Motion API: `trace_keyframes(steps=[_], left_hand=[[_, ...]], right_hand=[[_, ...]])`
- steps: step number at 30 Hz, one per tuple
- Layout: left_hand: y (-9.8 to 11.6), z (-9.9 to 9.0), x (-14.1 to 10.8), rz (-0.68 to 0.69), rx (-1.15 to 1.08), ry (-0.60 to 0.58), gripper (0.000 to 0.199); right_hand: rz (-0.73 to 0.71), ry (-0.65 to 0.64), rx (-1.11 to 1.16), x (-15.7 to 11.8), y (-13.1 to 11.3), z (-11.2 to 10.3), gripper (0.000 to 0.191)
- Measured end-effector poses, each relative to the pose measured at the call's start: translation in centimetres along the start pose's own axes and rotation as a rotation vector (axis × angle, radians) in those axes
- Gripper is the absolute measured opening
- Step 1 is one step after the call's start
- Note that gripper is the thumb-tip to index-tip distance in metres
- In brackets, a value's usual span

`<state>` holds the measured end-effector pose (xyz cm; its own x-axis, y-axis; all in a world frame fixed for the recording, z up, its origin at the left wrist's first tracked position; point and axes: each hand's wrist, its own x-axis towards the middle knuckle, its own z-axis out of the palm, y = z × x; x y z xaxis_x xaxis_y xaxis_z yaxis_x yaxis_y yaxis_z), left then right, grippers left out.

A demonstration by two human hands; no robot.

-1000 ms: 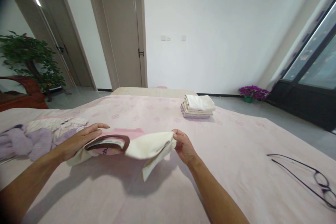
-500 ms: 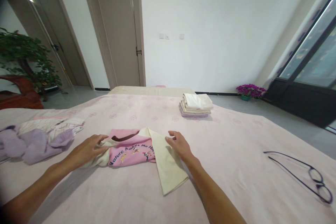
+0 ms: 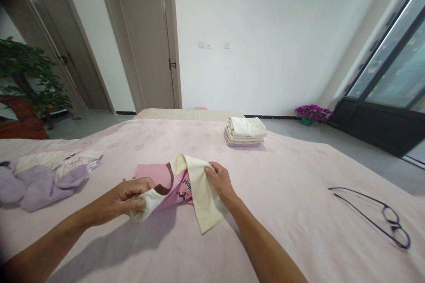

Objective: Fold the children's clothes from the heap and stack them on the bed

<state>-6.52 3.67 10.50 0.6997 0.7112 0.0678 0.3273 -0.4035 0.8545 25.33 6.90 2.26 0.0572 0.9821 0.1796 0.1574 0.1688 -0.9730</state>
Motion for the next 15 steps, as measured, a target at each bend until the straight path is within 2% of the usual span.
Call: trace_keyframes(steps=[2, 5, 7, 9, 12, 14, 15], left_hand=[[1.1, 0.4, 0.7, 0.079, 0.056, 0.039, 0.033], [0.9, 0.8, 2.3, 0.118, 0.227, 0.168, 0.026], [0.1, 1.1, 3.4, 0.128, 0.247, 0.13, 0.022], [-0.8, 1.7, 4.4, 0.124, 0.214, 0.034, 0.019], [-1.6, 2.8, 5.6, 0.082, 0.202, -0.046, 0.019], [-1.6, 3.4, 6.3, 0.05, 0.202, 0.014, 0.02], [-1.5, 3.5, 6.7, 0.024, 0.184, 0.091, 0.02]], right_hand=[[0.049, -0.065, 0.141, -0.7, -1.0, 1.0, 0.034], [0.072, -0.138, 0.208, -2.0, -2.4, 2.4, 0.031], [0.071, -0.17, 0.229, -2.7, -2.8, 3.1, 0.031], [0.067, -0.182, 0.236, -2.9, -2.7, 3.4, 0.033], [0.055, -0.164, 0.186, -2.7, -2.1, 3.2, 0.031], [-0.012, -0.093, 0.083, -2.5, -1.8, 2.8, 0.029], [-0.078, -0.033, 0.008, -2.5, -1.7, 2.5, 0.029]])
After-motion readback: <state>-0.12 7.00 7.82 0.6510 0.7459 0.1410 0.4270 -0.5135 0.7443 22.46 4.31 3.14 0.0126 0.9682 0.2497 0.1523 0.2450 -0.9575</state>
